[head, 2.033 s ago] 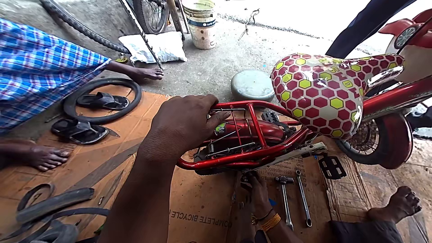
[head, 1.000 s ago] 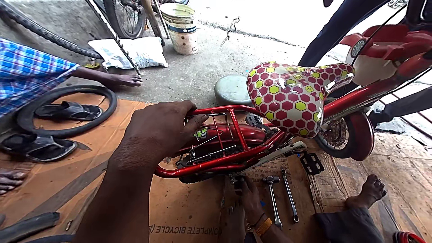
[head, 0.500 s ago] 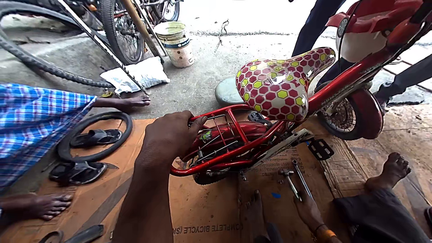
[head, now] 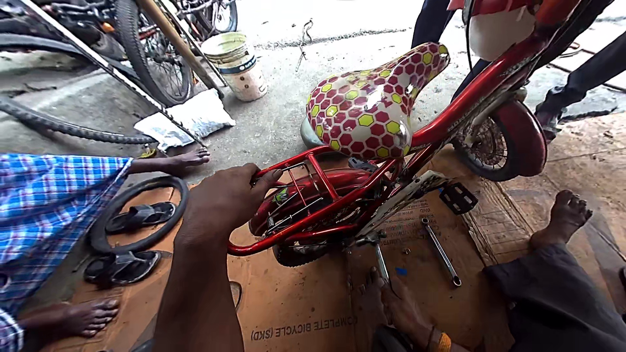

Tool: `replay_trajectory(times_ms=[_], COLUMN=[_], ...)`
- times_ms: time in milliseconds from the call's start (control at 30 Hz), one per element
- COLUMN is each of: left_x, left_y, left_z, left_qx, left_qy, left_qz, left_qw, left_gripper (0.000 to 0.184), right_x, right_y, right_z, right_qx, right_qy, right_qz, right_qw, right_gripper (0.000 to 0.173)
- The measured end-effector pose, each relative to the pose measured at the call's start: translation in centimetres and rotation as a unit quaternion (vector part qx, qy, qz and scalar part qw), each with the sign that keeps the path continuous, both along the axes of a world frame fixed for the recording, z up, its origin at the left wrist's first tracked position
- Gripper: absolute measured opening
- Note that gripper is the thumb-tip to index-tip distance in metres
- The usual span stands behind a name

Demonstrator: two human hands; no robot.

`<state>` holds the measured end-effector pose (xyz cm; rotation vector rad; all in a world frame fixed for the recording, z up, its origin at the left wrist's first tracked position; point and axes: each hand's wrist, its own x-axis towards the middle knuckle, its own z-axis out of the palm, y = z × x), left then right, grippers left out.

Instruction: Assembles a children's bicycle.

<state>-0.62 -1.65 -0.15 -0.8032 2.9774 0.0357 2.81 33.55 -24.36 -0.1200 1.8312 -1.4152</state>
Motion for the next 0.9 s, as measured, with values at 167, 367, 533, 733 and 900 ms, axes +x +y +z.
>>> replay_trajectory(times_ms=[167, 367, 533, 733, 900], left_x=[0.0, -0.6, -1.0, -0.2, -1.1], left_y=[0.0, -0.1, -0.2, 0.5, -0.3], left_z=[0.1, -0.2, -0.3, 0.3, 0.1], left_qx=[0.011, 0.005, -0.001, 0.024, 0.016], left_qy=[-0.003, -0.008, -0.015, -0.015, -0.034], left_qz=[0.005, -0.006, -0.017, 0.021, 0.013], left_qw=[1.000, 1.000, 1.000, 0.999, 0.999], left_gripper=[0.068, 0.071, 0.073, 0.068, 0.071], right_x=[-2.5, -6.7, 2.2, 3.4, 2.2], right_y=[4.2, 5.7, -1.7, -7.1, -4.2], right_z=[4.2, 6.6, 3.3, 9.6, 6.3], right_qx=[-0.067, -0.244, -0.037, -0.099, -0.055], right_qy=[0.007, 0.192, 0.119, 0.067, -0.001], right_qz=[-0.100, -0.417, 0.166, 0.418, 0.307], right_qw=[0.993, 0.854, 0.978, 0.901, 0.950], right_gripper=[0.040, 0.033, 0.038, 0.040, 0.045])
